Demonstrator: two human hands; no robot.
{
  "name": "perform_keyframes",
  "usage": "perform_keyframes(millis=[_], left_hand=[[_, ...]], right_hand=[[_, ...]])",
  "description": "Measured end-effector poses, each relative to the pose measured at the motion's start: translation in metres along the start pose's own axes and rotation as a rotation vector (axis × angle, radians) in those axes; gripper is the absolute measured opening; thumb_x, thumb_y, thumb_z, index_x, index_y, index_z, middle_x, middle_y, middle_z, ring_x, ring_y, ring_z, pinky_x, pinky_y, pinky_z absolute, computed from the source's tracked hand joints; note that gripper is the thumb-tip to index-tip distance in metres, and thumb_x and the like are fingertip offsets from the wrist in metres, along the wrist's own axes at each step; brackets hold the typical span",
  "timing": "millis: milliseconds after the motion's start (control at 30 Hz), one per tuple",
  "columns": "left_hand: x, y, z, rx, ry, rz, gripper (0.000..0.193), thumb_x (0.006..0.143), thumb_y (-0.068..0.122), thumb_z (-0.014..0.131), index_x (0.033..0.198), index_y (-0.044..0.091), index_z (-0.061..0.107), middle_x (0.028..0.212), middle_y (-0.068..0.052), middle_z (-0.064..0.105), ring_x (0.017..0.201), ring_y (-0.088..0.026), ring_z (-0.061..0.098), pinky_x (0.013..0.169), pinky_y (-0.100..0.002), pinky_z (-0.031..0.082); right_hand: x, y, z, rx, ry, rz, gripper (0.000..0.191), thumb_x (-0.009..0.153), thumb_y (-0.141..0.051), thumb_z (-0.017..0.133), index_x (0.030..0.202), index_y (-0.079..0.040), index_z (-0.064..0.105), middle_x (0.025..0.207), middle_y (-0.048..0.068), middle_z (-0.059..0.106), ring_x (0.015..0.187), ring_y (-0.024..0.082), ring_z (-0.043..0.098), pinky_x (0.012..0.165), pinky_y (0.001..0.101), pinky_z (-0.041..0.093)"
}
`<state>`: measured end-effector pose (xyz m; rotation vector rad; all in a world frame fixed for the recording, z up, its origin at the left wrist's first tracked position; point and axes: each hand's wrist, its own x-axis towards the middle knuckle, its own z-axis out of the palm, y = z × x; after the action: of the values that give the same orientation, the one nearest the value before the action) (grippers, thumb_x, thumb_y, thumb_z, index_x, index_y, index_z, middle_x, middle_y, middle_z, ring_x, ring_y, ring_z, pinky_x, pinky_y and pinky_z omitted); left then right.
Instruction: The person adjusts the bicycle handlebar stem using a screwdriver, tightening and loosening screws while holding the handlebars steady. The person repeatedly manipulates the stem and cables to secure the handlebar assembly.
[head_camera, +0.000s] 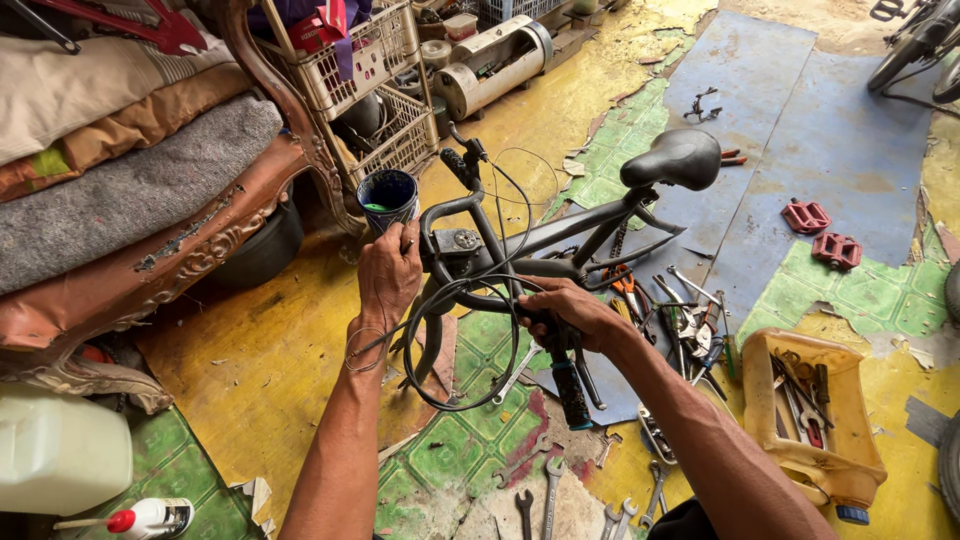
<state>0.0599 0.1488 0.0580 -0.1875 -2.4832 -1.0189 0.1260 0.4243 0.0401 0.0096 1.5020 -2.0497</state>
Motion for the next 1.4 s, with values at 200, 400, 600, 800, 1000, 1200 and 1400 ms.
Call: perform_keyframes(millis=[200, 400, 600, 800, 1000, 1200, 1400], left_hand=[[-0.006, 0.008, -0.003, -0.166, 0.033, -0.005, 0.036, 0.101, 0.033, 0.06, 0.083, 0.002, 0.053, 0.064, -0.02, 0.061, 0.058, -0.037, 0.063, 0.054, -0.046, 0.047], [0.0, 0.009, -0.003, -0.165, 0.03, -0.013, 0.042, 0.105, 0.034, 0.058, 0.079, 0.001, 0.052, 0.063, -0.019, 0.054, 0.053, -0.03, 0.048, 0.054, -0.044, 0.045], [0.001, 0.002, 0.003, -0.139, -0.011, -0.104, 0.048, 0.108, 0.04, 0.057, 0.081, 0.002, 0.06, 0.062, -0.019, 0.052, 0.056, -0.032, 0.041, 0.054, -0.044, 0.042], [-0.001, -0.005, 0.007, -0.207, 0.022, -0.139, 0.049, 0.111, 0.043, 0.05, 0.093, -0.002, 0.059, 0.068, -0.016, 0.056, 0.057, -0.026, 0.049, 0.056, -0.042, 0.044], [-0.001, -0.005, 0.002, -0.388, -0.048, -0.259, 0.051, 0.105, 0.045, 0.046, 0.107, -0.003, 0.062, 0.057, -0.009, 0.047, 0.054, -0.02, 0.047, 0.054, -0.041, 0.042], [-0.004, -0.003, -0.001, -0.403, -0.033, -0.327, 0.057, 0.11, 0.047, 0.046, 0.097, -0.005, 0.062, 0.056, -0.004, 0.038, 0.051, -0.015, 0.04, 0.049, -0.037, 0.039], [-0.007, 0.002, -0.003, -0.59, -0.05, -0.434, 0.045, 0.105, 0.047, 0.045, 0.104, 0.004, 0.058, 0.049, -0.002, 0.039, 0.038, -0.013, 0.044, 0.039, -0.035, 0.036]], right_hand=[[0.0, -0.002, 0.003, -0.018, 0.006, -0.001, 0.051, 0.097, -0.009, 0.055, 0.148, -0.004, 0.052, 0.078, 0.003, 0.059, 0.061, 0.008, 0.054, 0.052, 0.0224, 0.049], [-0.003, -0.003, 0.004, -0.03, 0.005, -0.006, 0.046, 0.097, -0.01, 0.056, 0.143, -0.004, 0.055, 0.078, 0.001, 0.059, 0.061, 0.006, 0.054, 0.051, 0.0225, 0.048], [-0.005, -0.003, 0.005, -0.032, -0.008, -0.012, 0.041, 0.099, -0.011, 0.057, 0.139, 0.0, 0.058, 0.077, 0.001, 0.059, 0.06, 0.006, 0.053, 0.05, 0.0222, 0.047], [-0.003, -0.004, 0.006, -0.03, 0.015, 0.006, 0.042, 0.096, -0.009, 0.056, 0.138, -0.006, 0.059, 0.075, 0.002, 0.059, 0.058, 0.007, 0.053, 0.05, 0.022, 0.047], [-0.003, -0.002, 0.009, 0.005, -0.021, 0.009, 0.041, 0.098, -0.01, 0.057, 0.138, -0.001, 0.057, 0.077, 0.002, 0.059, 0.06, 0.007, 0.053, 0.052, 0.0224, 0.047], [-0.006, -0.007, 0.013, -0.02, -0.013, -0.027, 0.047, 0.095, -0.01, 0.057, 0.142, -0.006, 0.056, 0.076, 0.001, 0.058, 0.06, 0.008, 0.053, 0.052, 0.0242, 0.048], [-0.007, -0.007, 0.013, -0.014, -0.024, -0.092, 0.056, 0.093, -0.006, 0.056, 0.149, -0.006, 0.052, 0.078, 0.0, 0.058, 0.063, 0.008, 0.055, 0.055, 0.024, 0.049]])
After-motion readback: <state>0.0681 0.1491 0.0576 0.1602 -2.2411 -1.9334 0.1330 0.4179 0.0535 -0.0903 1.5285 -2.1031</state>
